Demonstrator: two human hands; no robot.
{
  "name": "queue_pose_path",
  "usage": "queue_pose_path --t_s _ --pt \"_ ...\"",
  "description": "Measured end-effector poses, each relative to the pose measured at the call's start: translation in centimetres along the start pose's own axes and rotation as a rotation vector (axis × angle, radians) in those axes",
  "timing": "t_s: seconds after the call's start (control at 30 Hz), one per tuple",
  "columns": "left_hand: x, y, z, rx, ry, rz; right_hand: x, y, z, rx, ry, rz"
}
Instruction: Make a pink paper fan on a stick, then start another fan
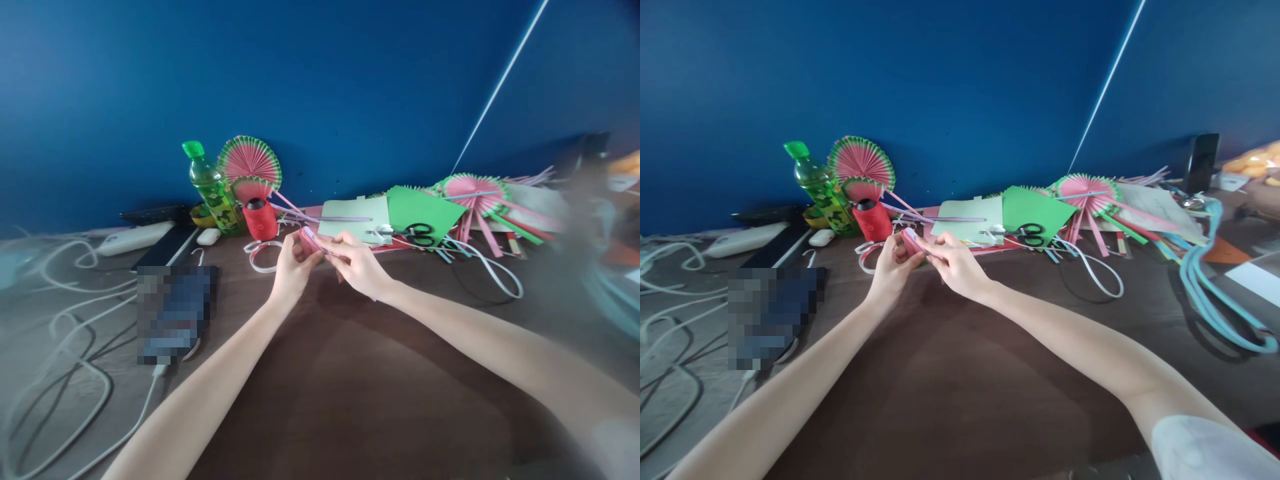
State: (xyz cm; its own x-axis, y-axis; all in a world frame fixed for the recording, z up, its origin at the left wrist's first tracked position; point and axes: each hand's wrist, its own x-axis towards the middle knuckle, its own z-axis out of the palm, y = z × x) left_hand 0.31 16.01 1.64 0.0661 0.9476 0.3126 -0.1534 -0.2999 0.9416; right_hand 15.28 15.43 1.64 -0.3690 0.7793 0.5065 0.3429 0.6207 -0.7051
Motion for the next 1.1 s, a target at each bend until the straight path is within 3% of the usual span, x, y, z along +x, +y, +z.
queue_pose_path --t_s 0.33,0.47,0.63,0.93,1.1 --pt "0.0 0.4 0.3 -0.084 -0.034 -0.003 0.1 -0.4 0.1 -0.215 0.071 -0.129" --pt "0.2 0.5 0.2 -0.170 -0.072 -0.027 0.2 -0.8 -0.2 -0.289 0.035 -0.122" --pt "0.5 1.2 -0.2 -0.238 -0.149 -0.105 0.5 -0.6 -0.6 -0.153 -0.005 -0.154" --pt "0.6 1.7 -0.2 -0.266 -0.132 -0.136 0.5 -0.7 -0.3 0.146 -0.045 0.026" --pt "0.6 1.9 0.0 -0.329 -0.151 -0.127 0.4 -0.4 0.1 0.357 0.061 0.073"
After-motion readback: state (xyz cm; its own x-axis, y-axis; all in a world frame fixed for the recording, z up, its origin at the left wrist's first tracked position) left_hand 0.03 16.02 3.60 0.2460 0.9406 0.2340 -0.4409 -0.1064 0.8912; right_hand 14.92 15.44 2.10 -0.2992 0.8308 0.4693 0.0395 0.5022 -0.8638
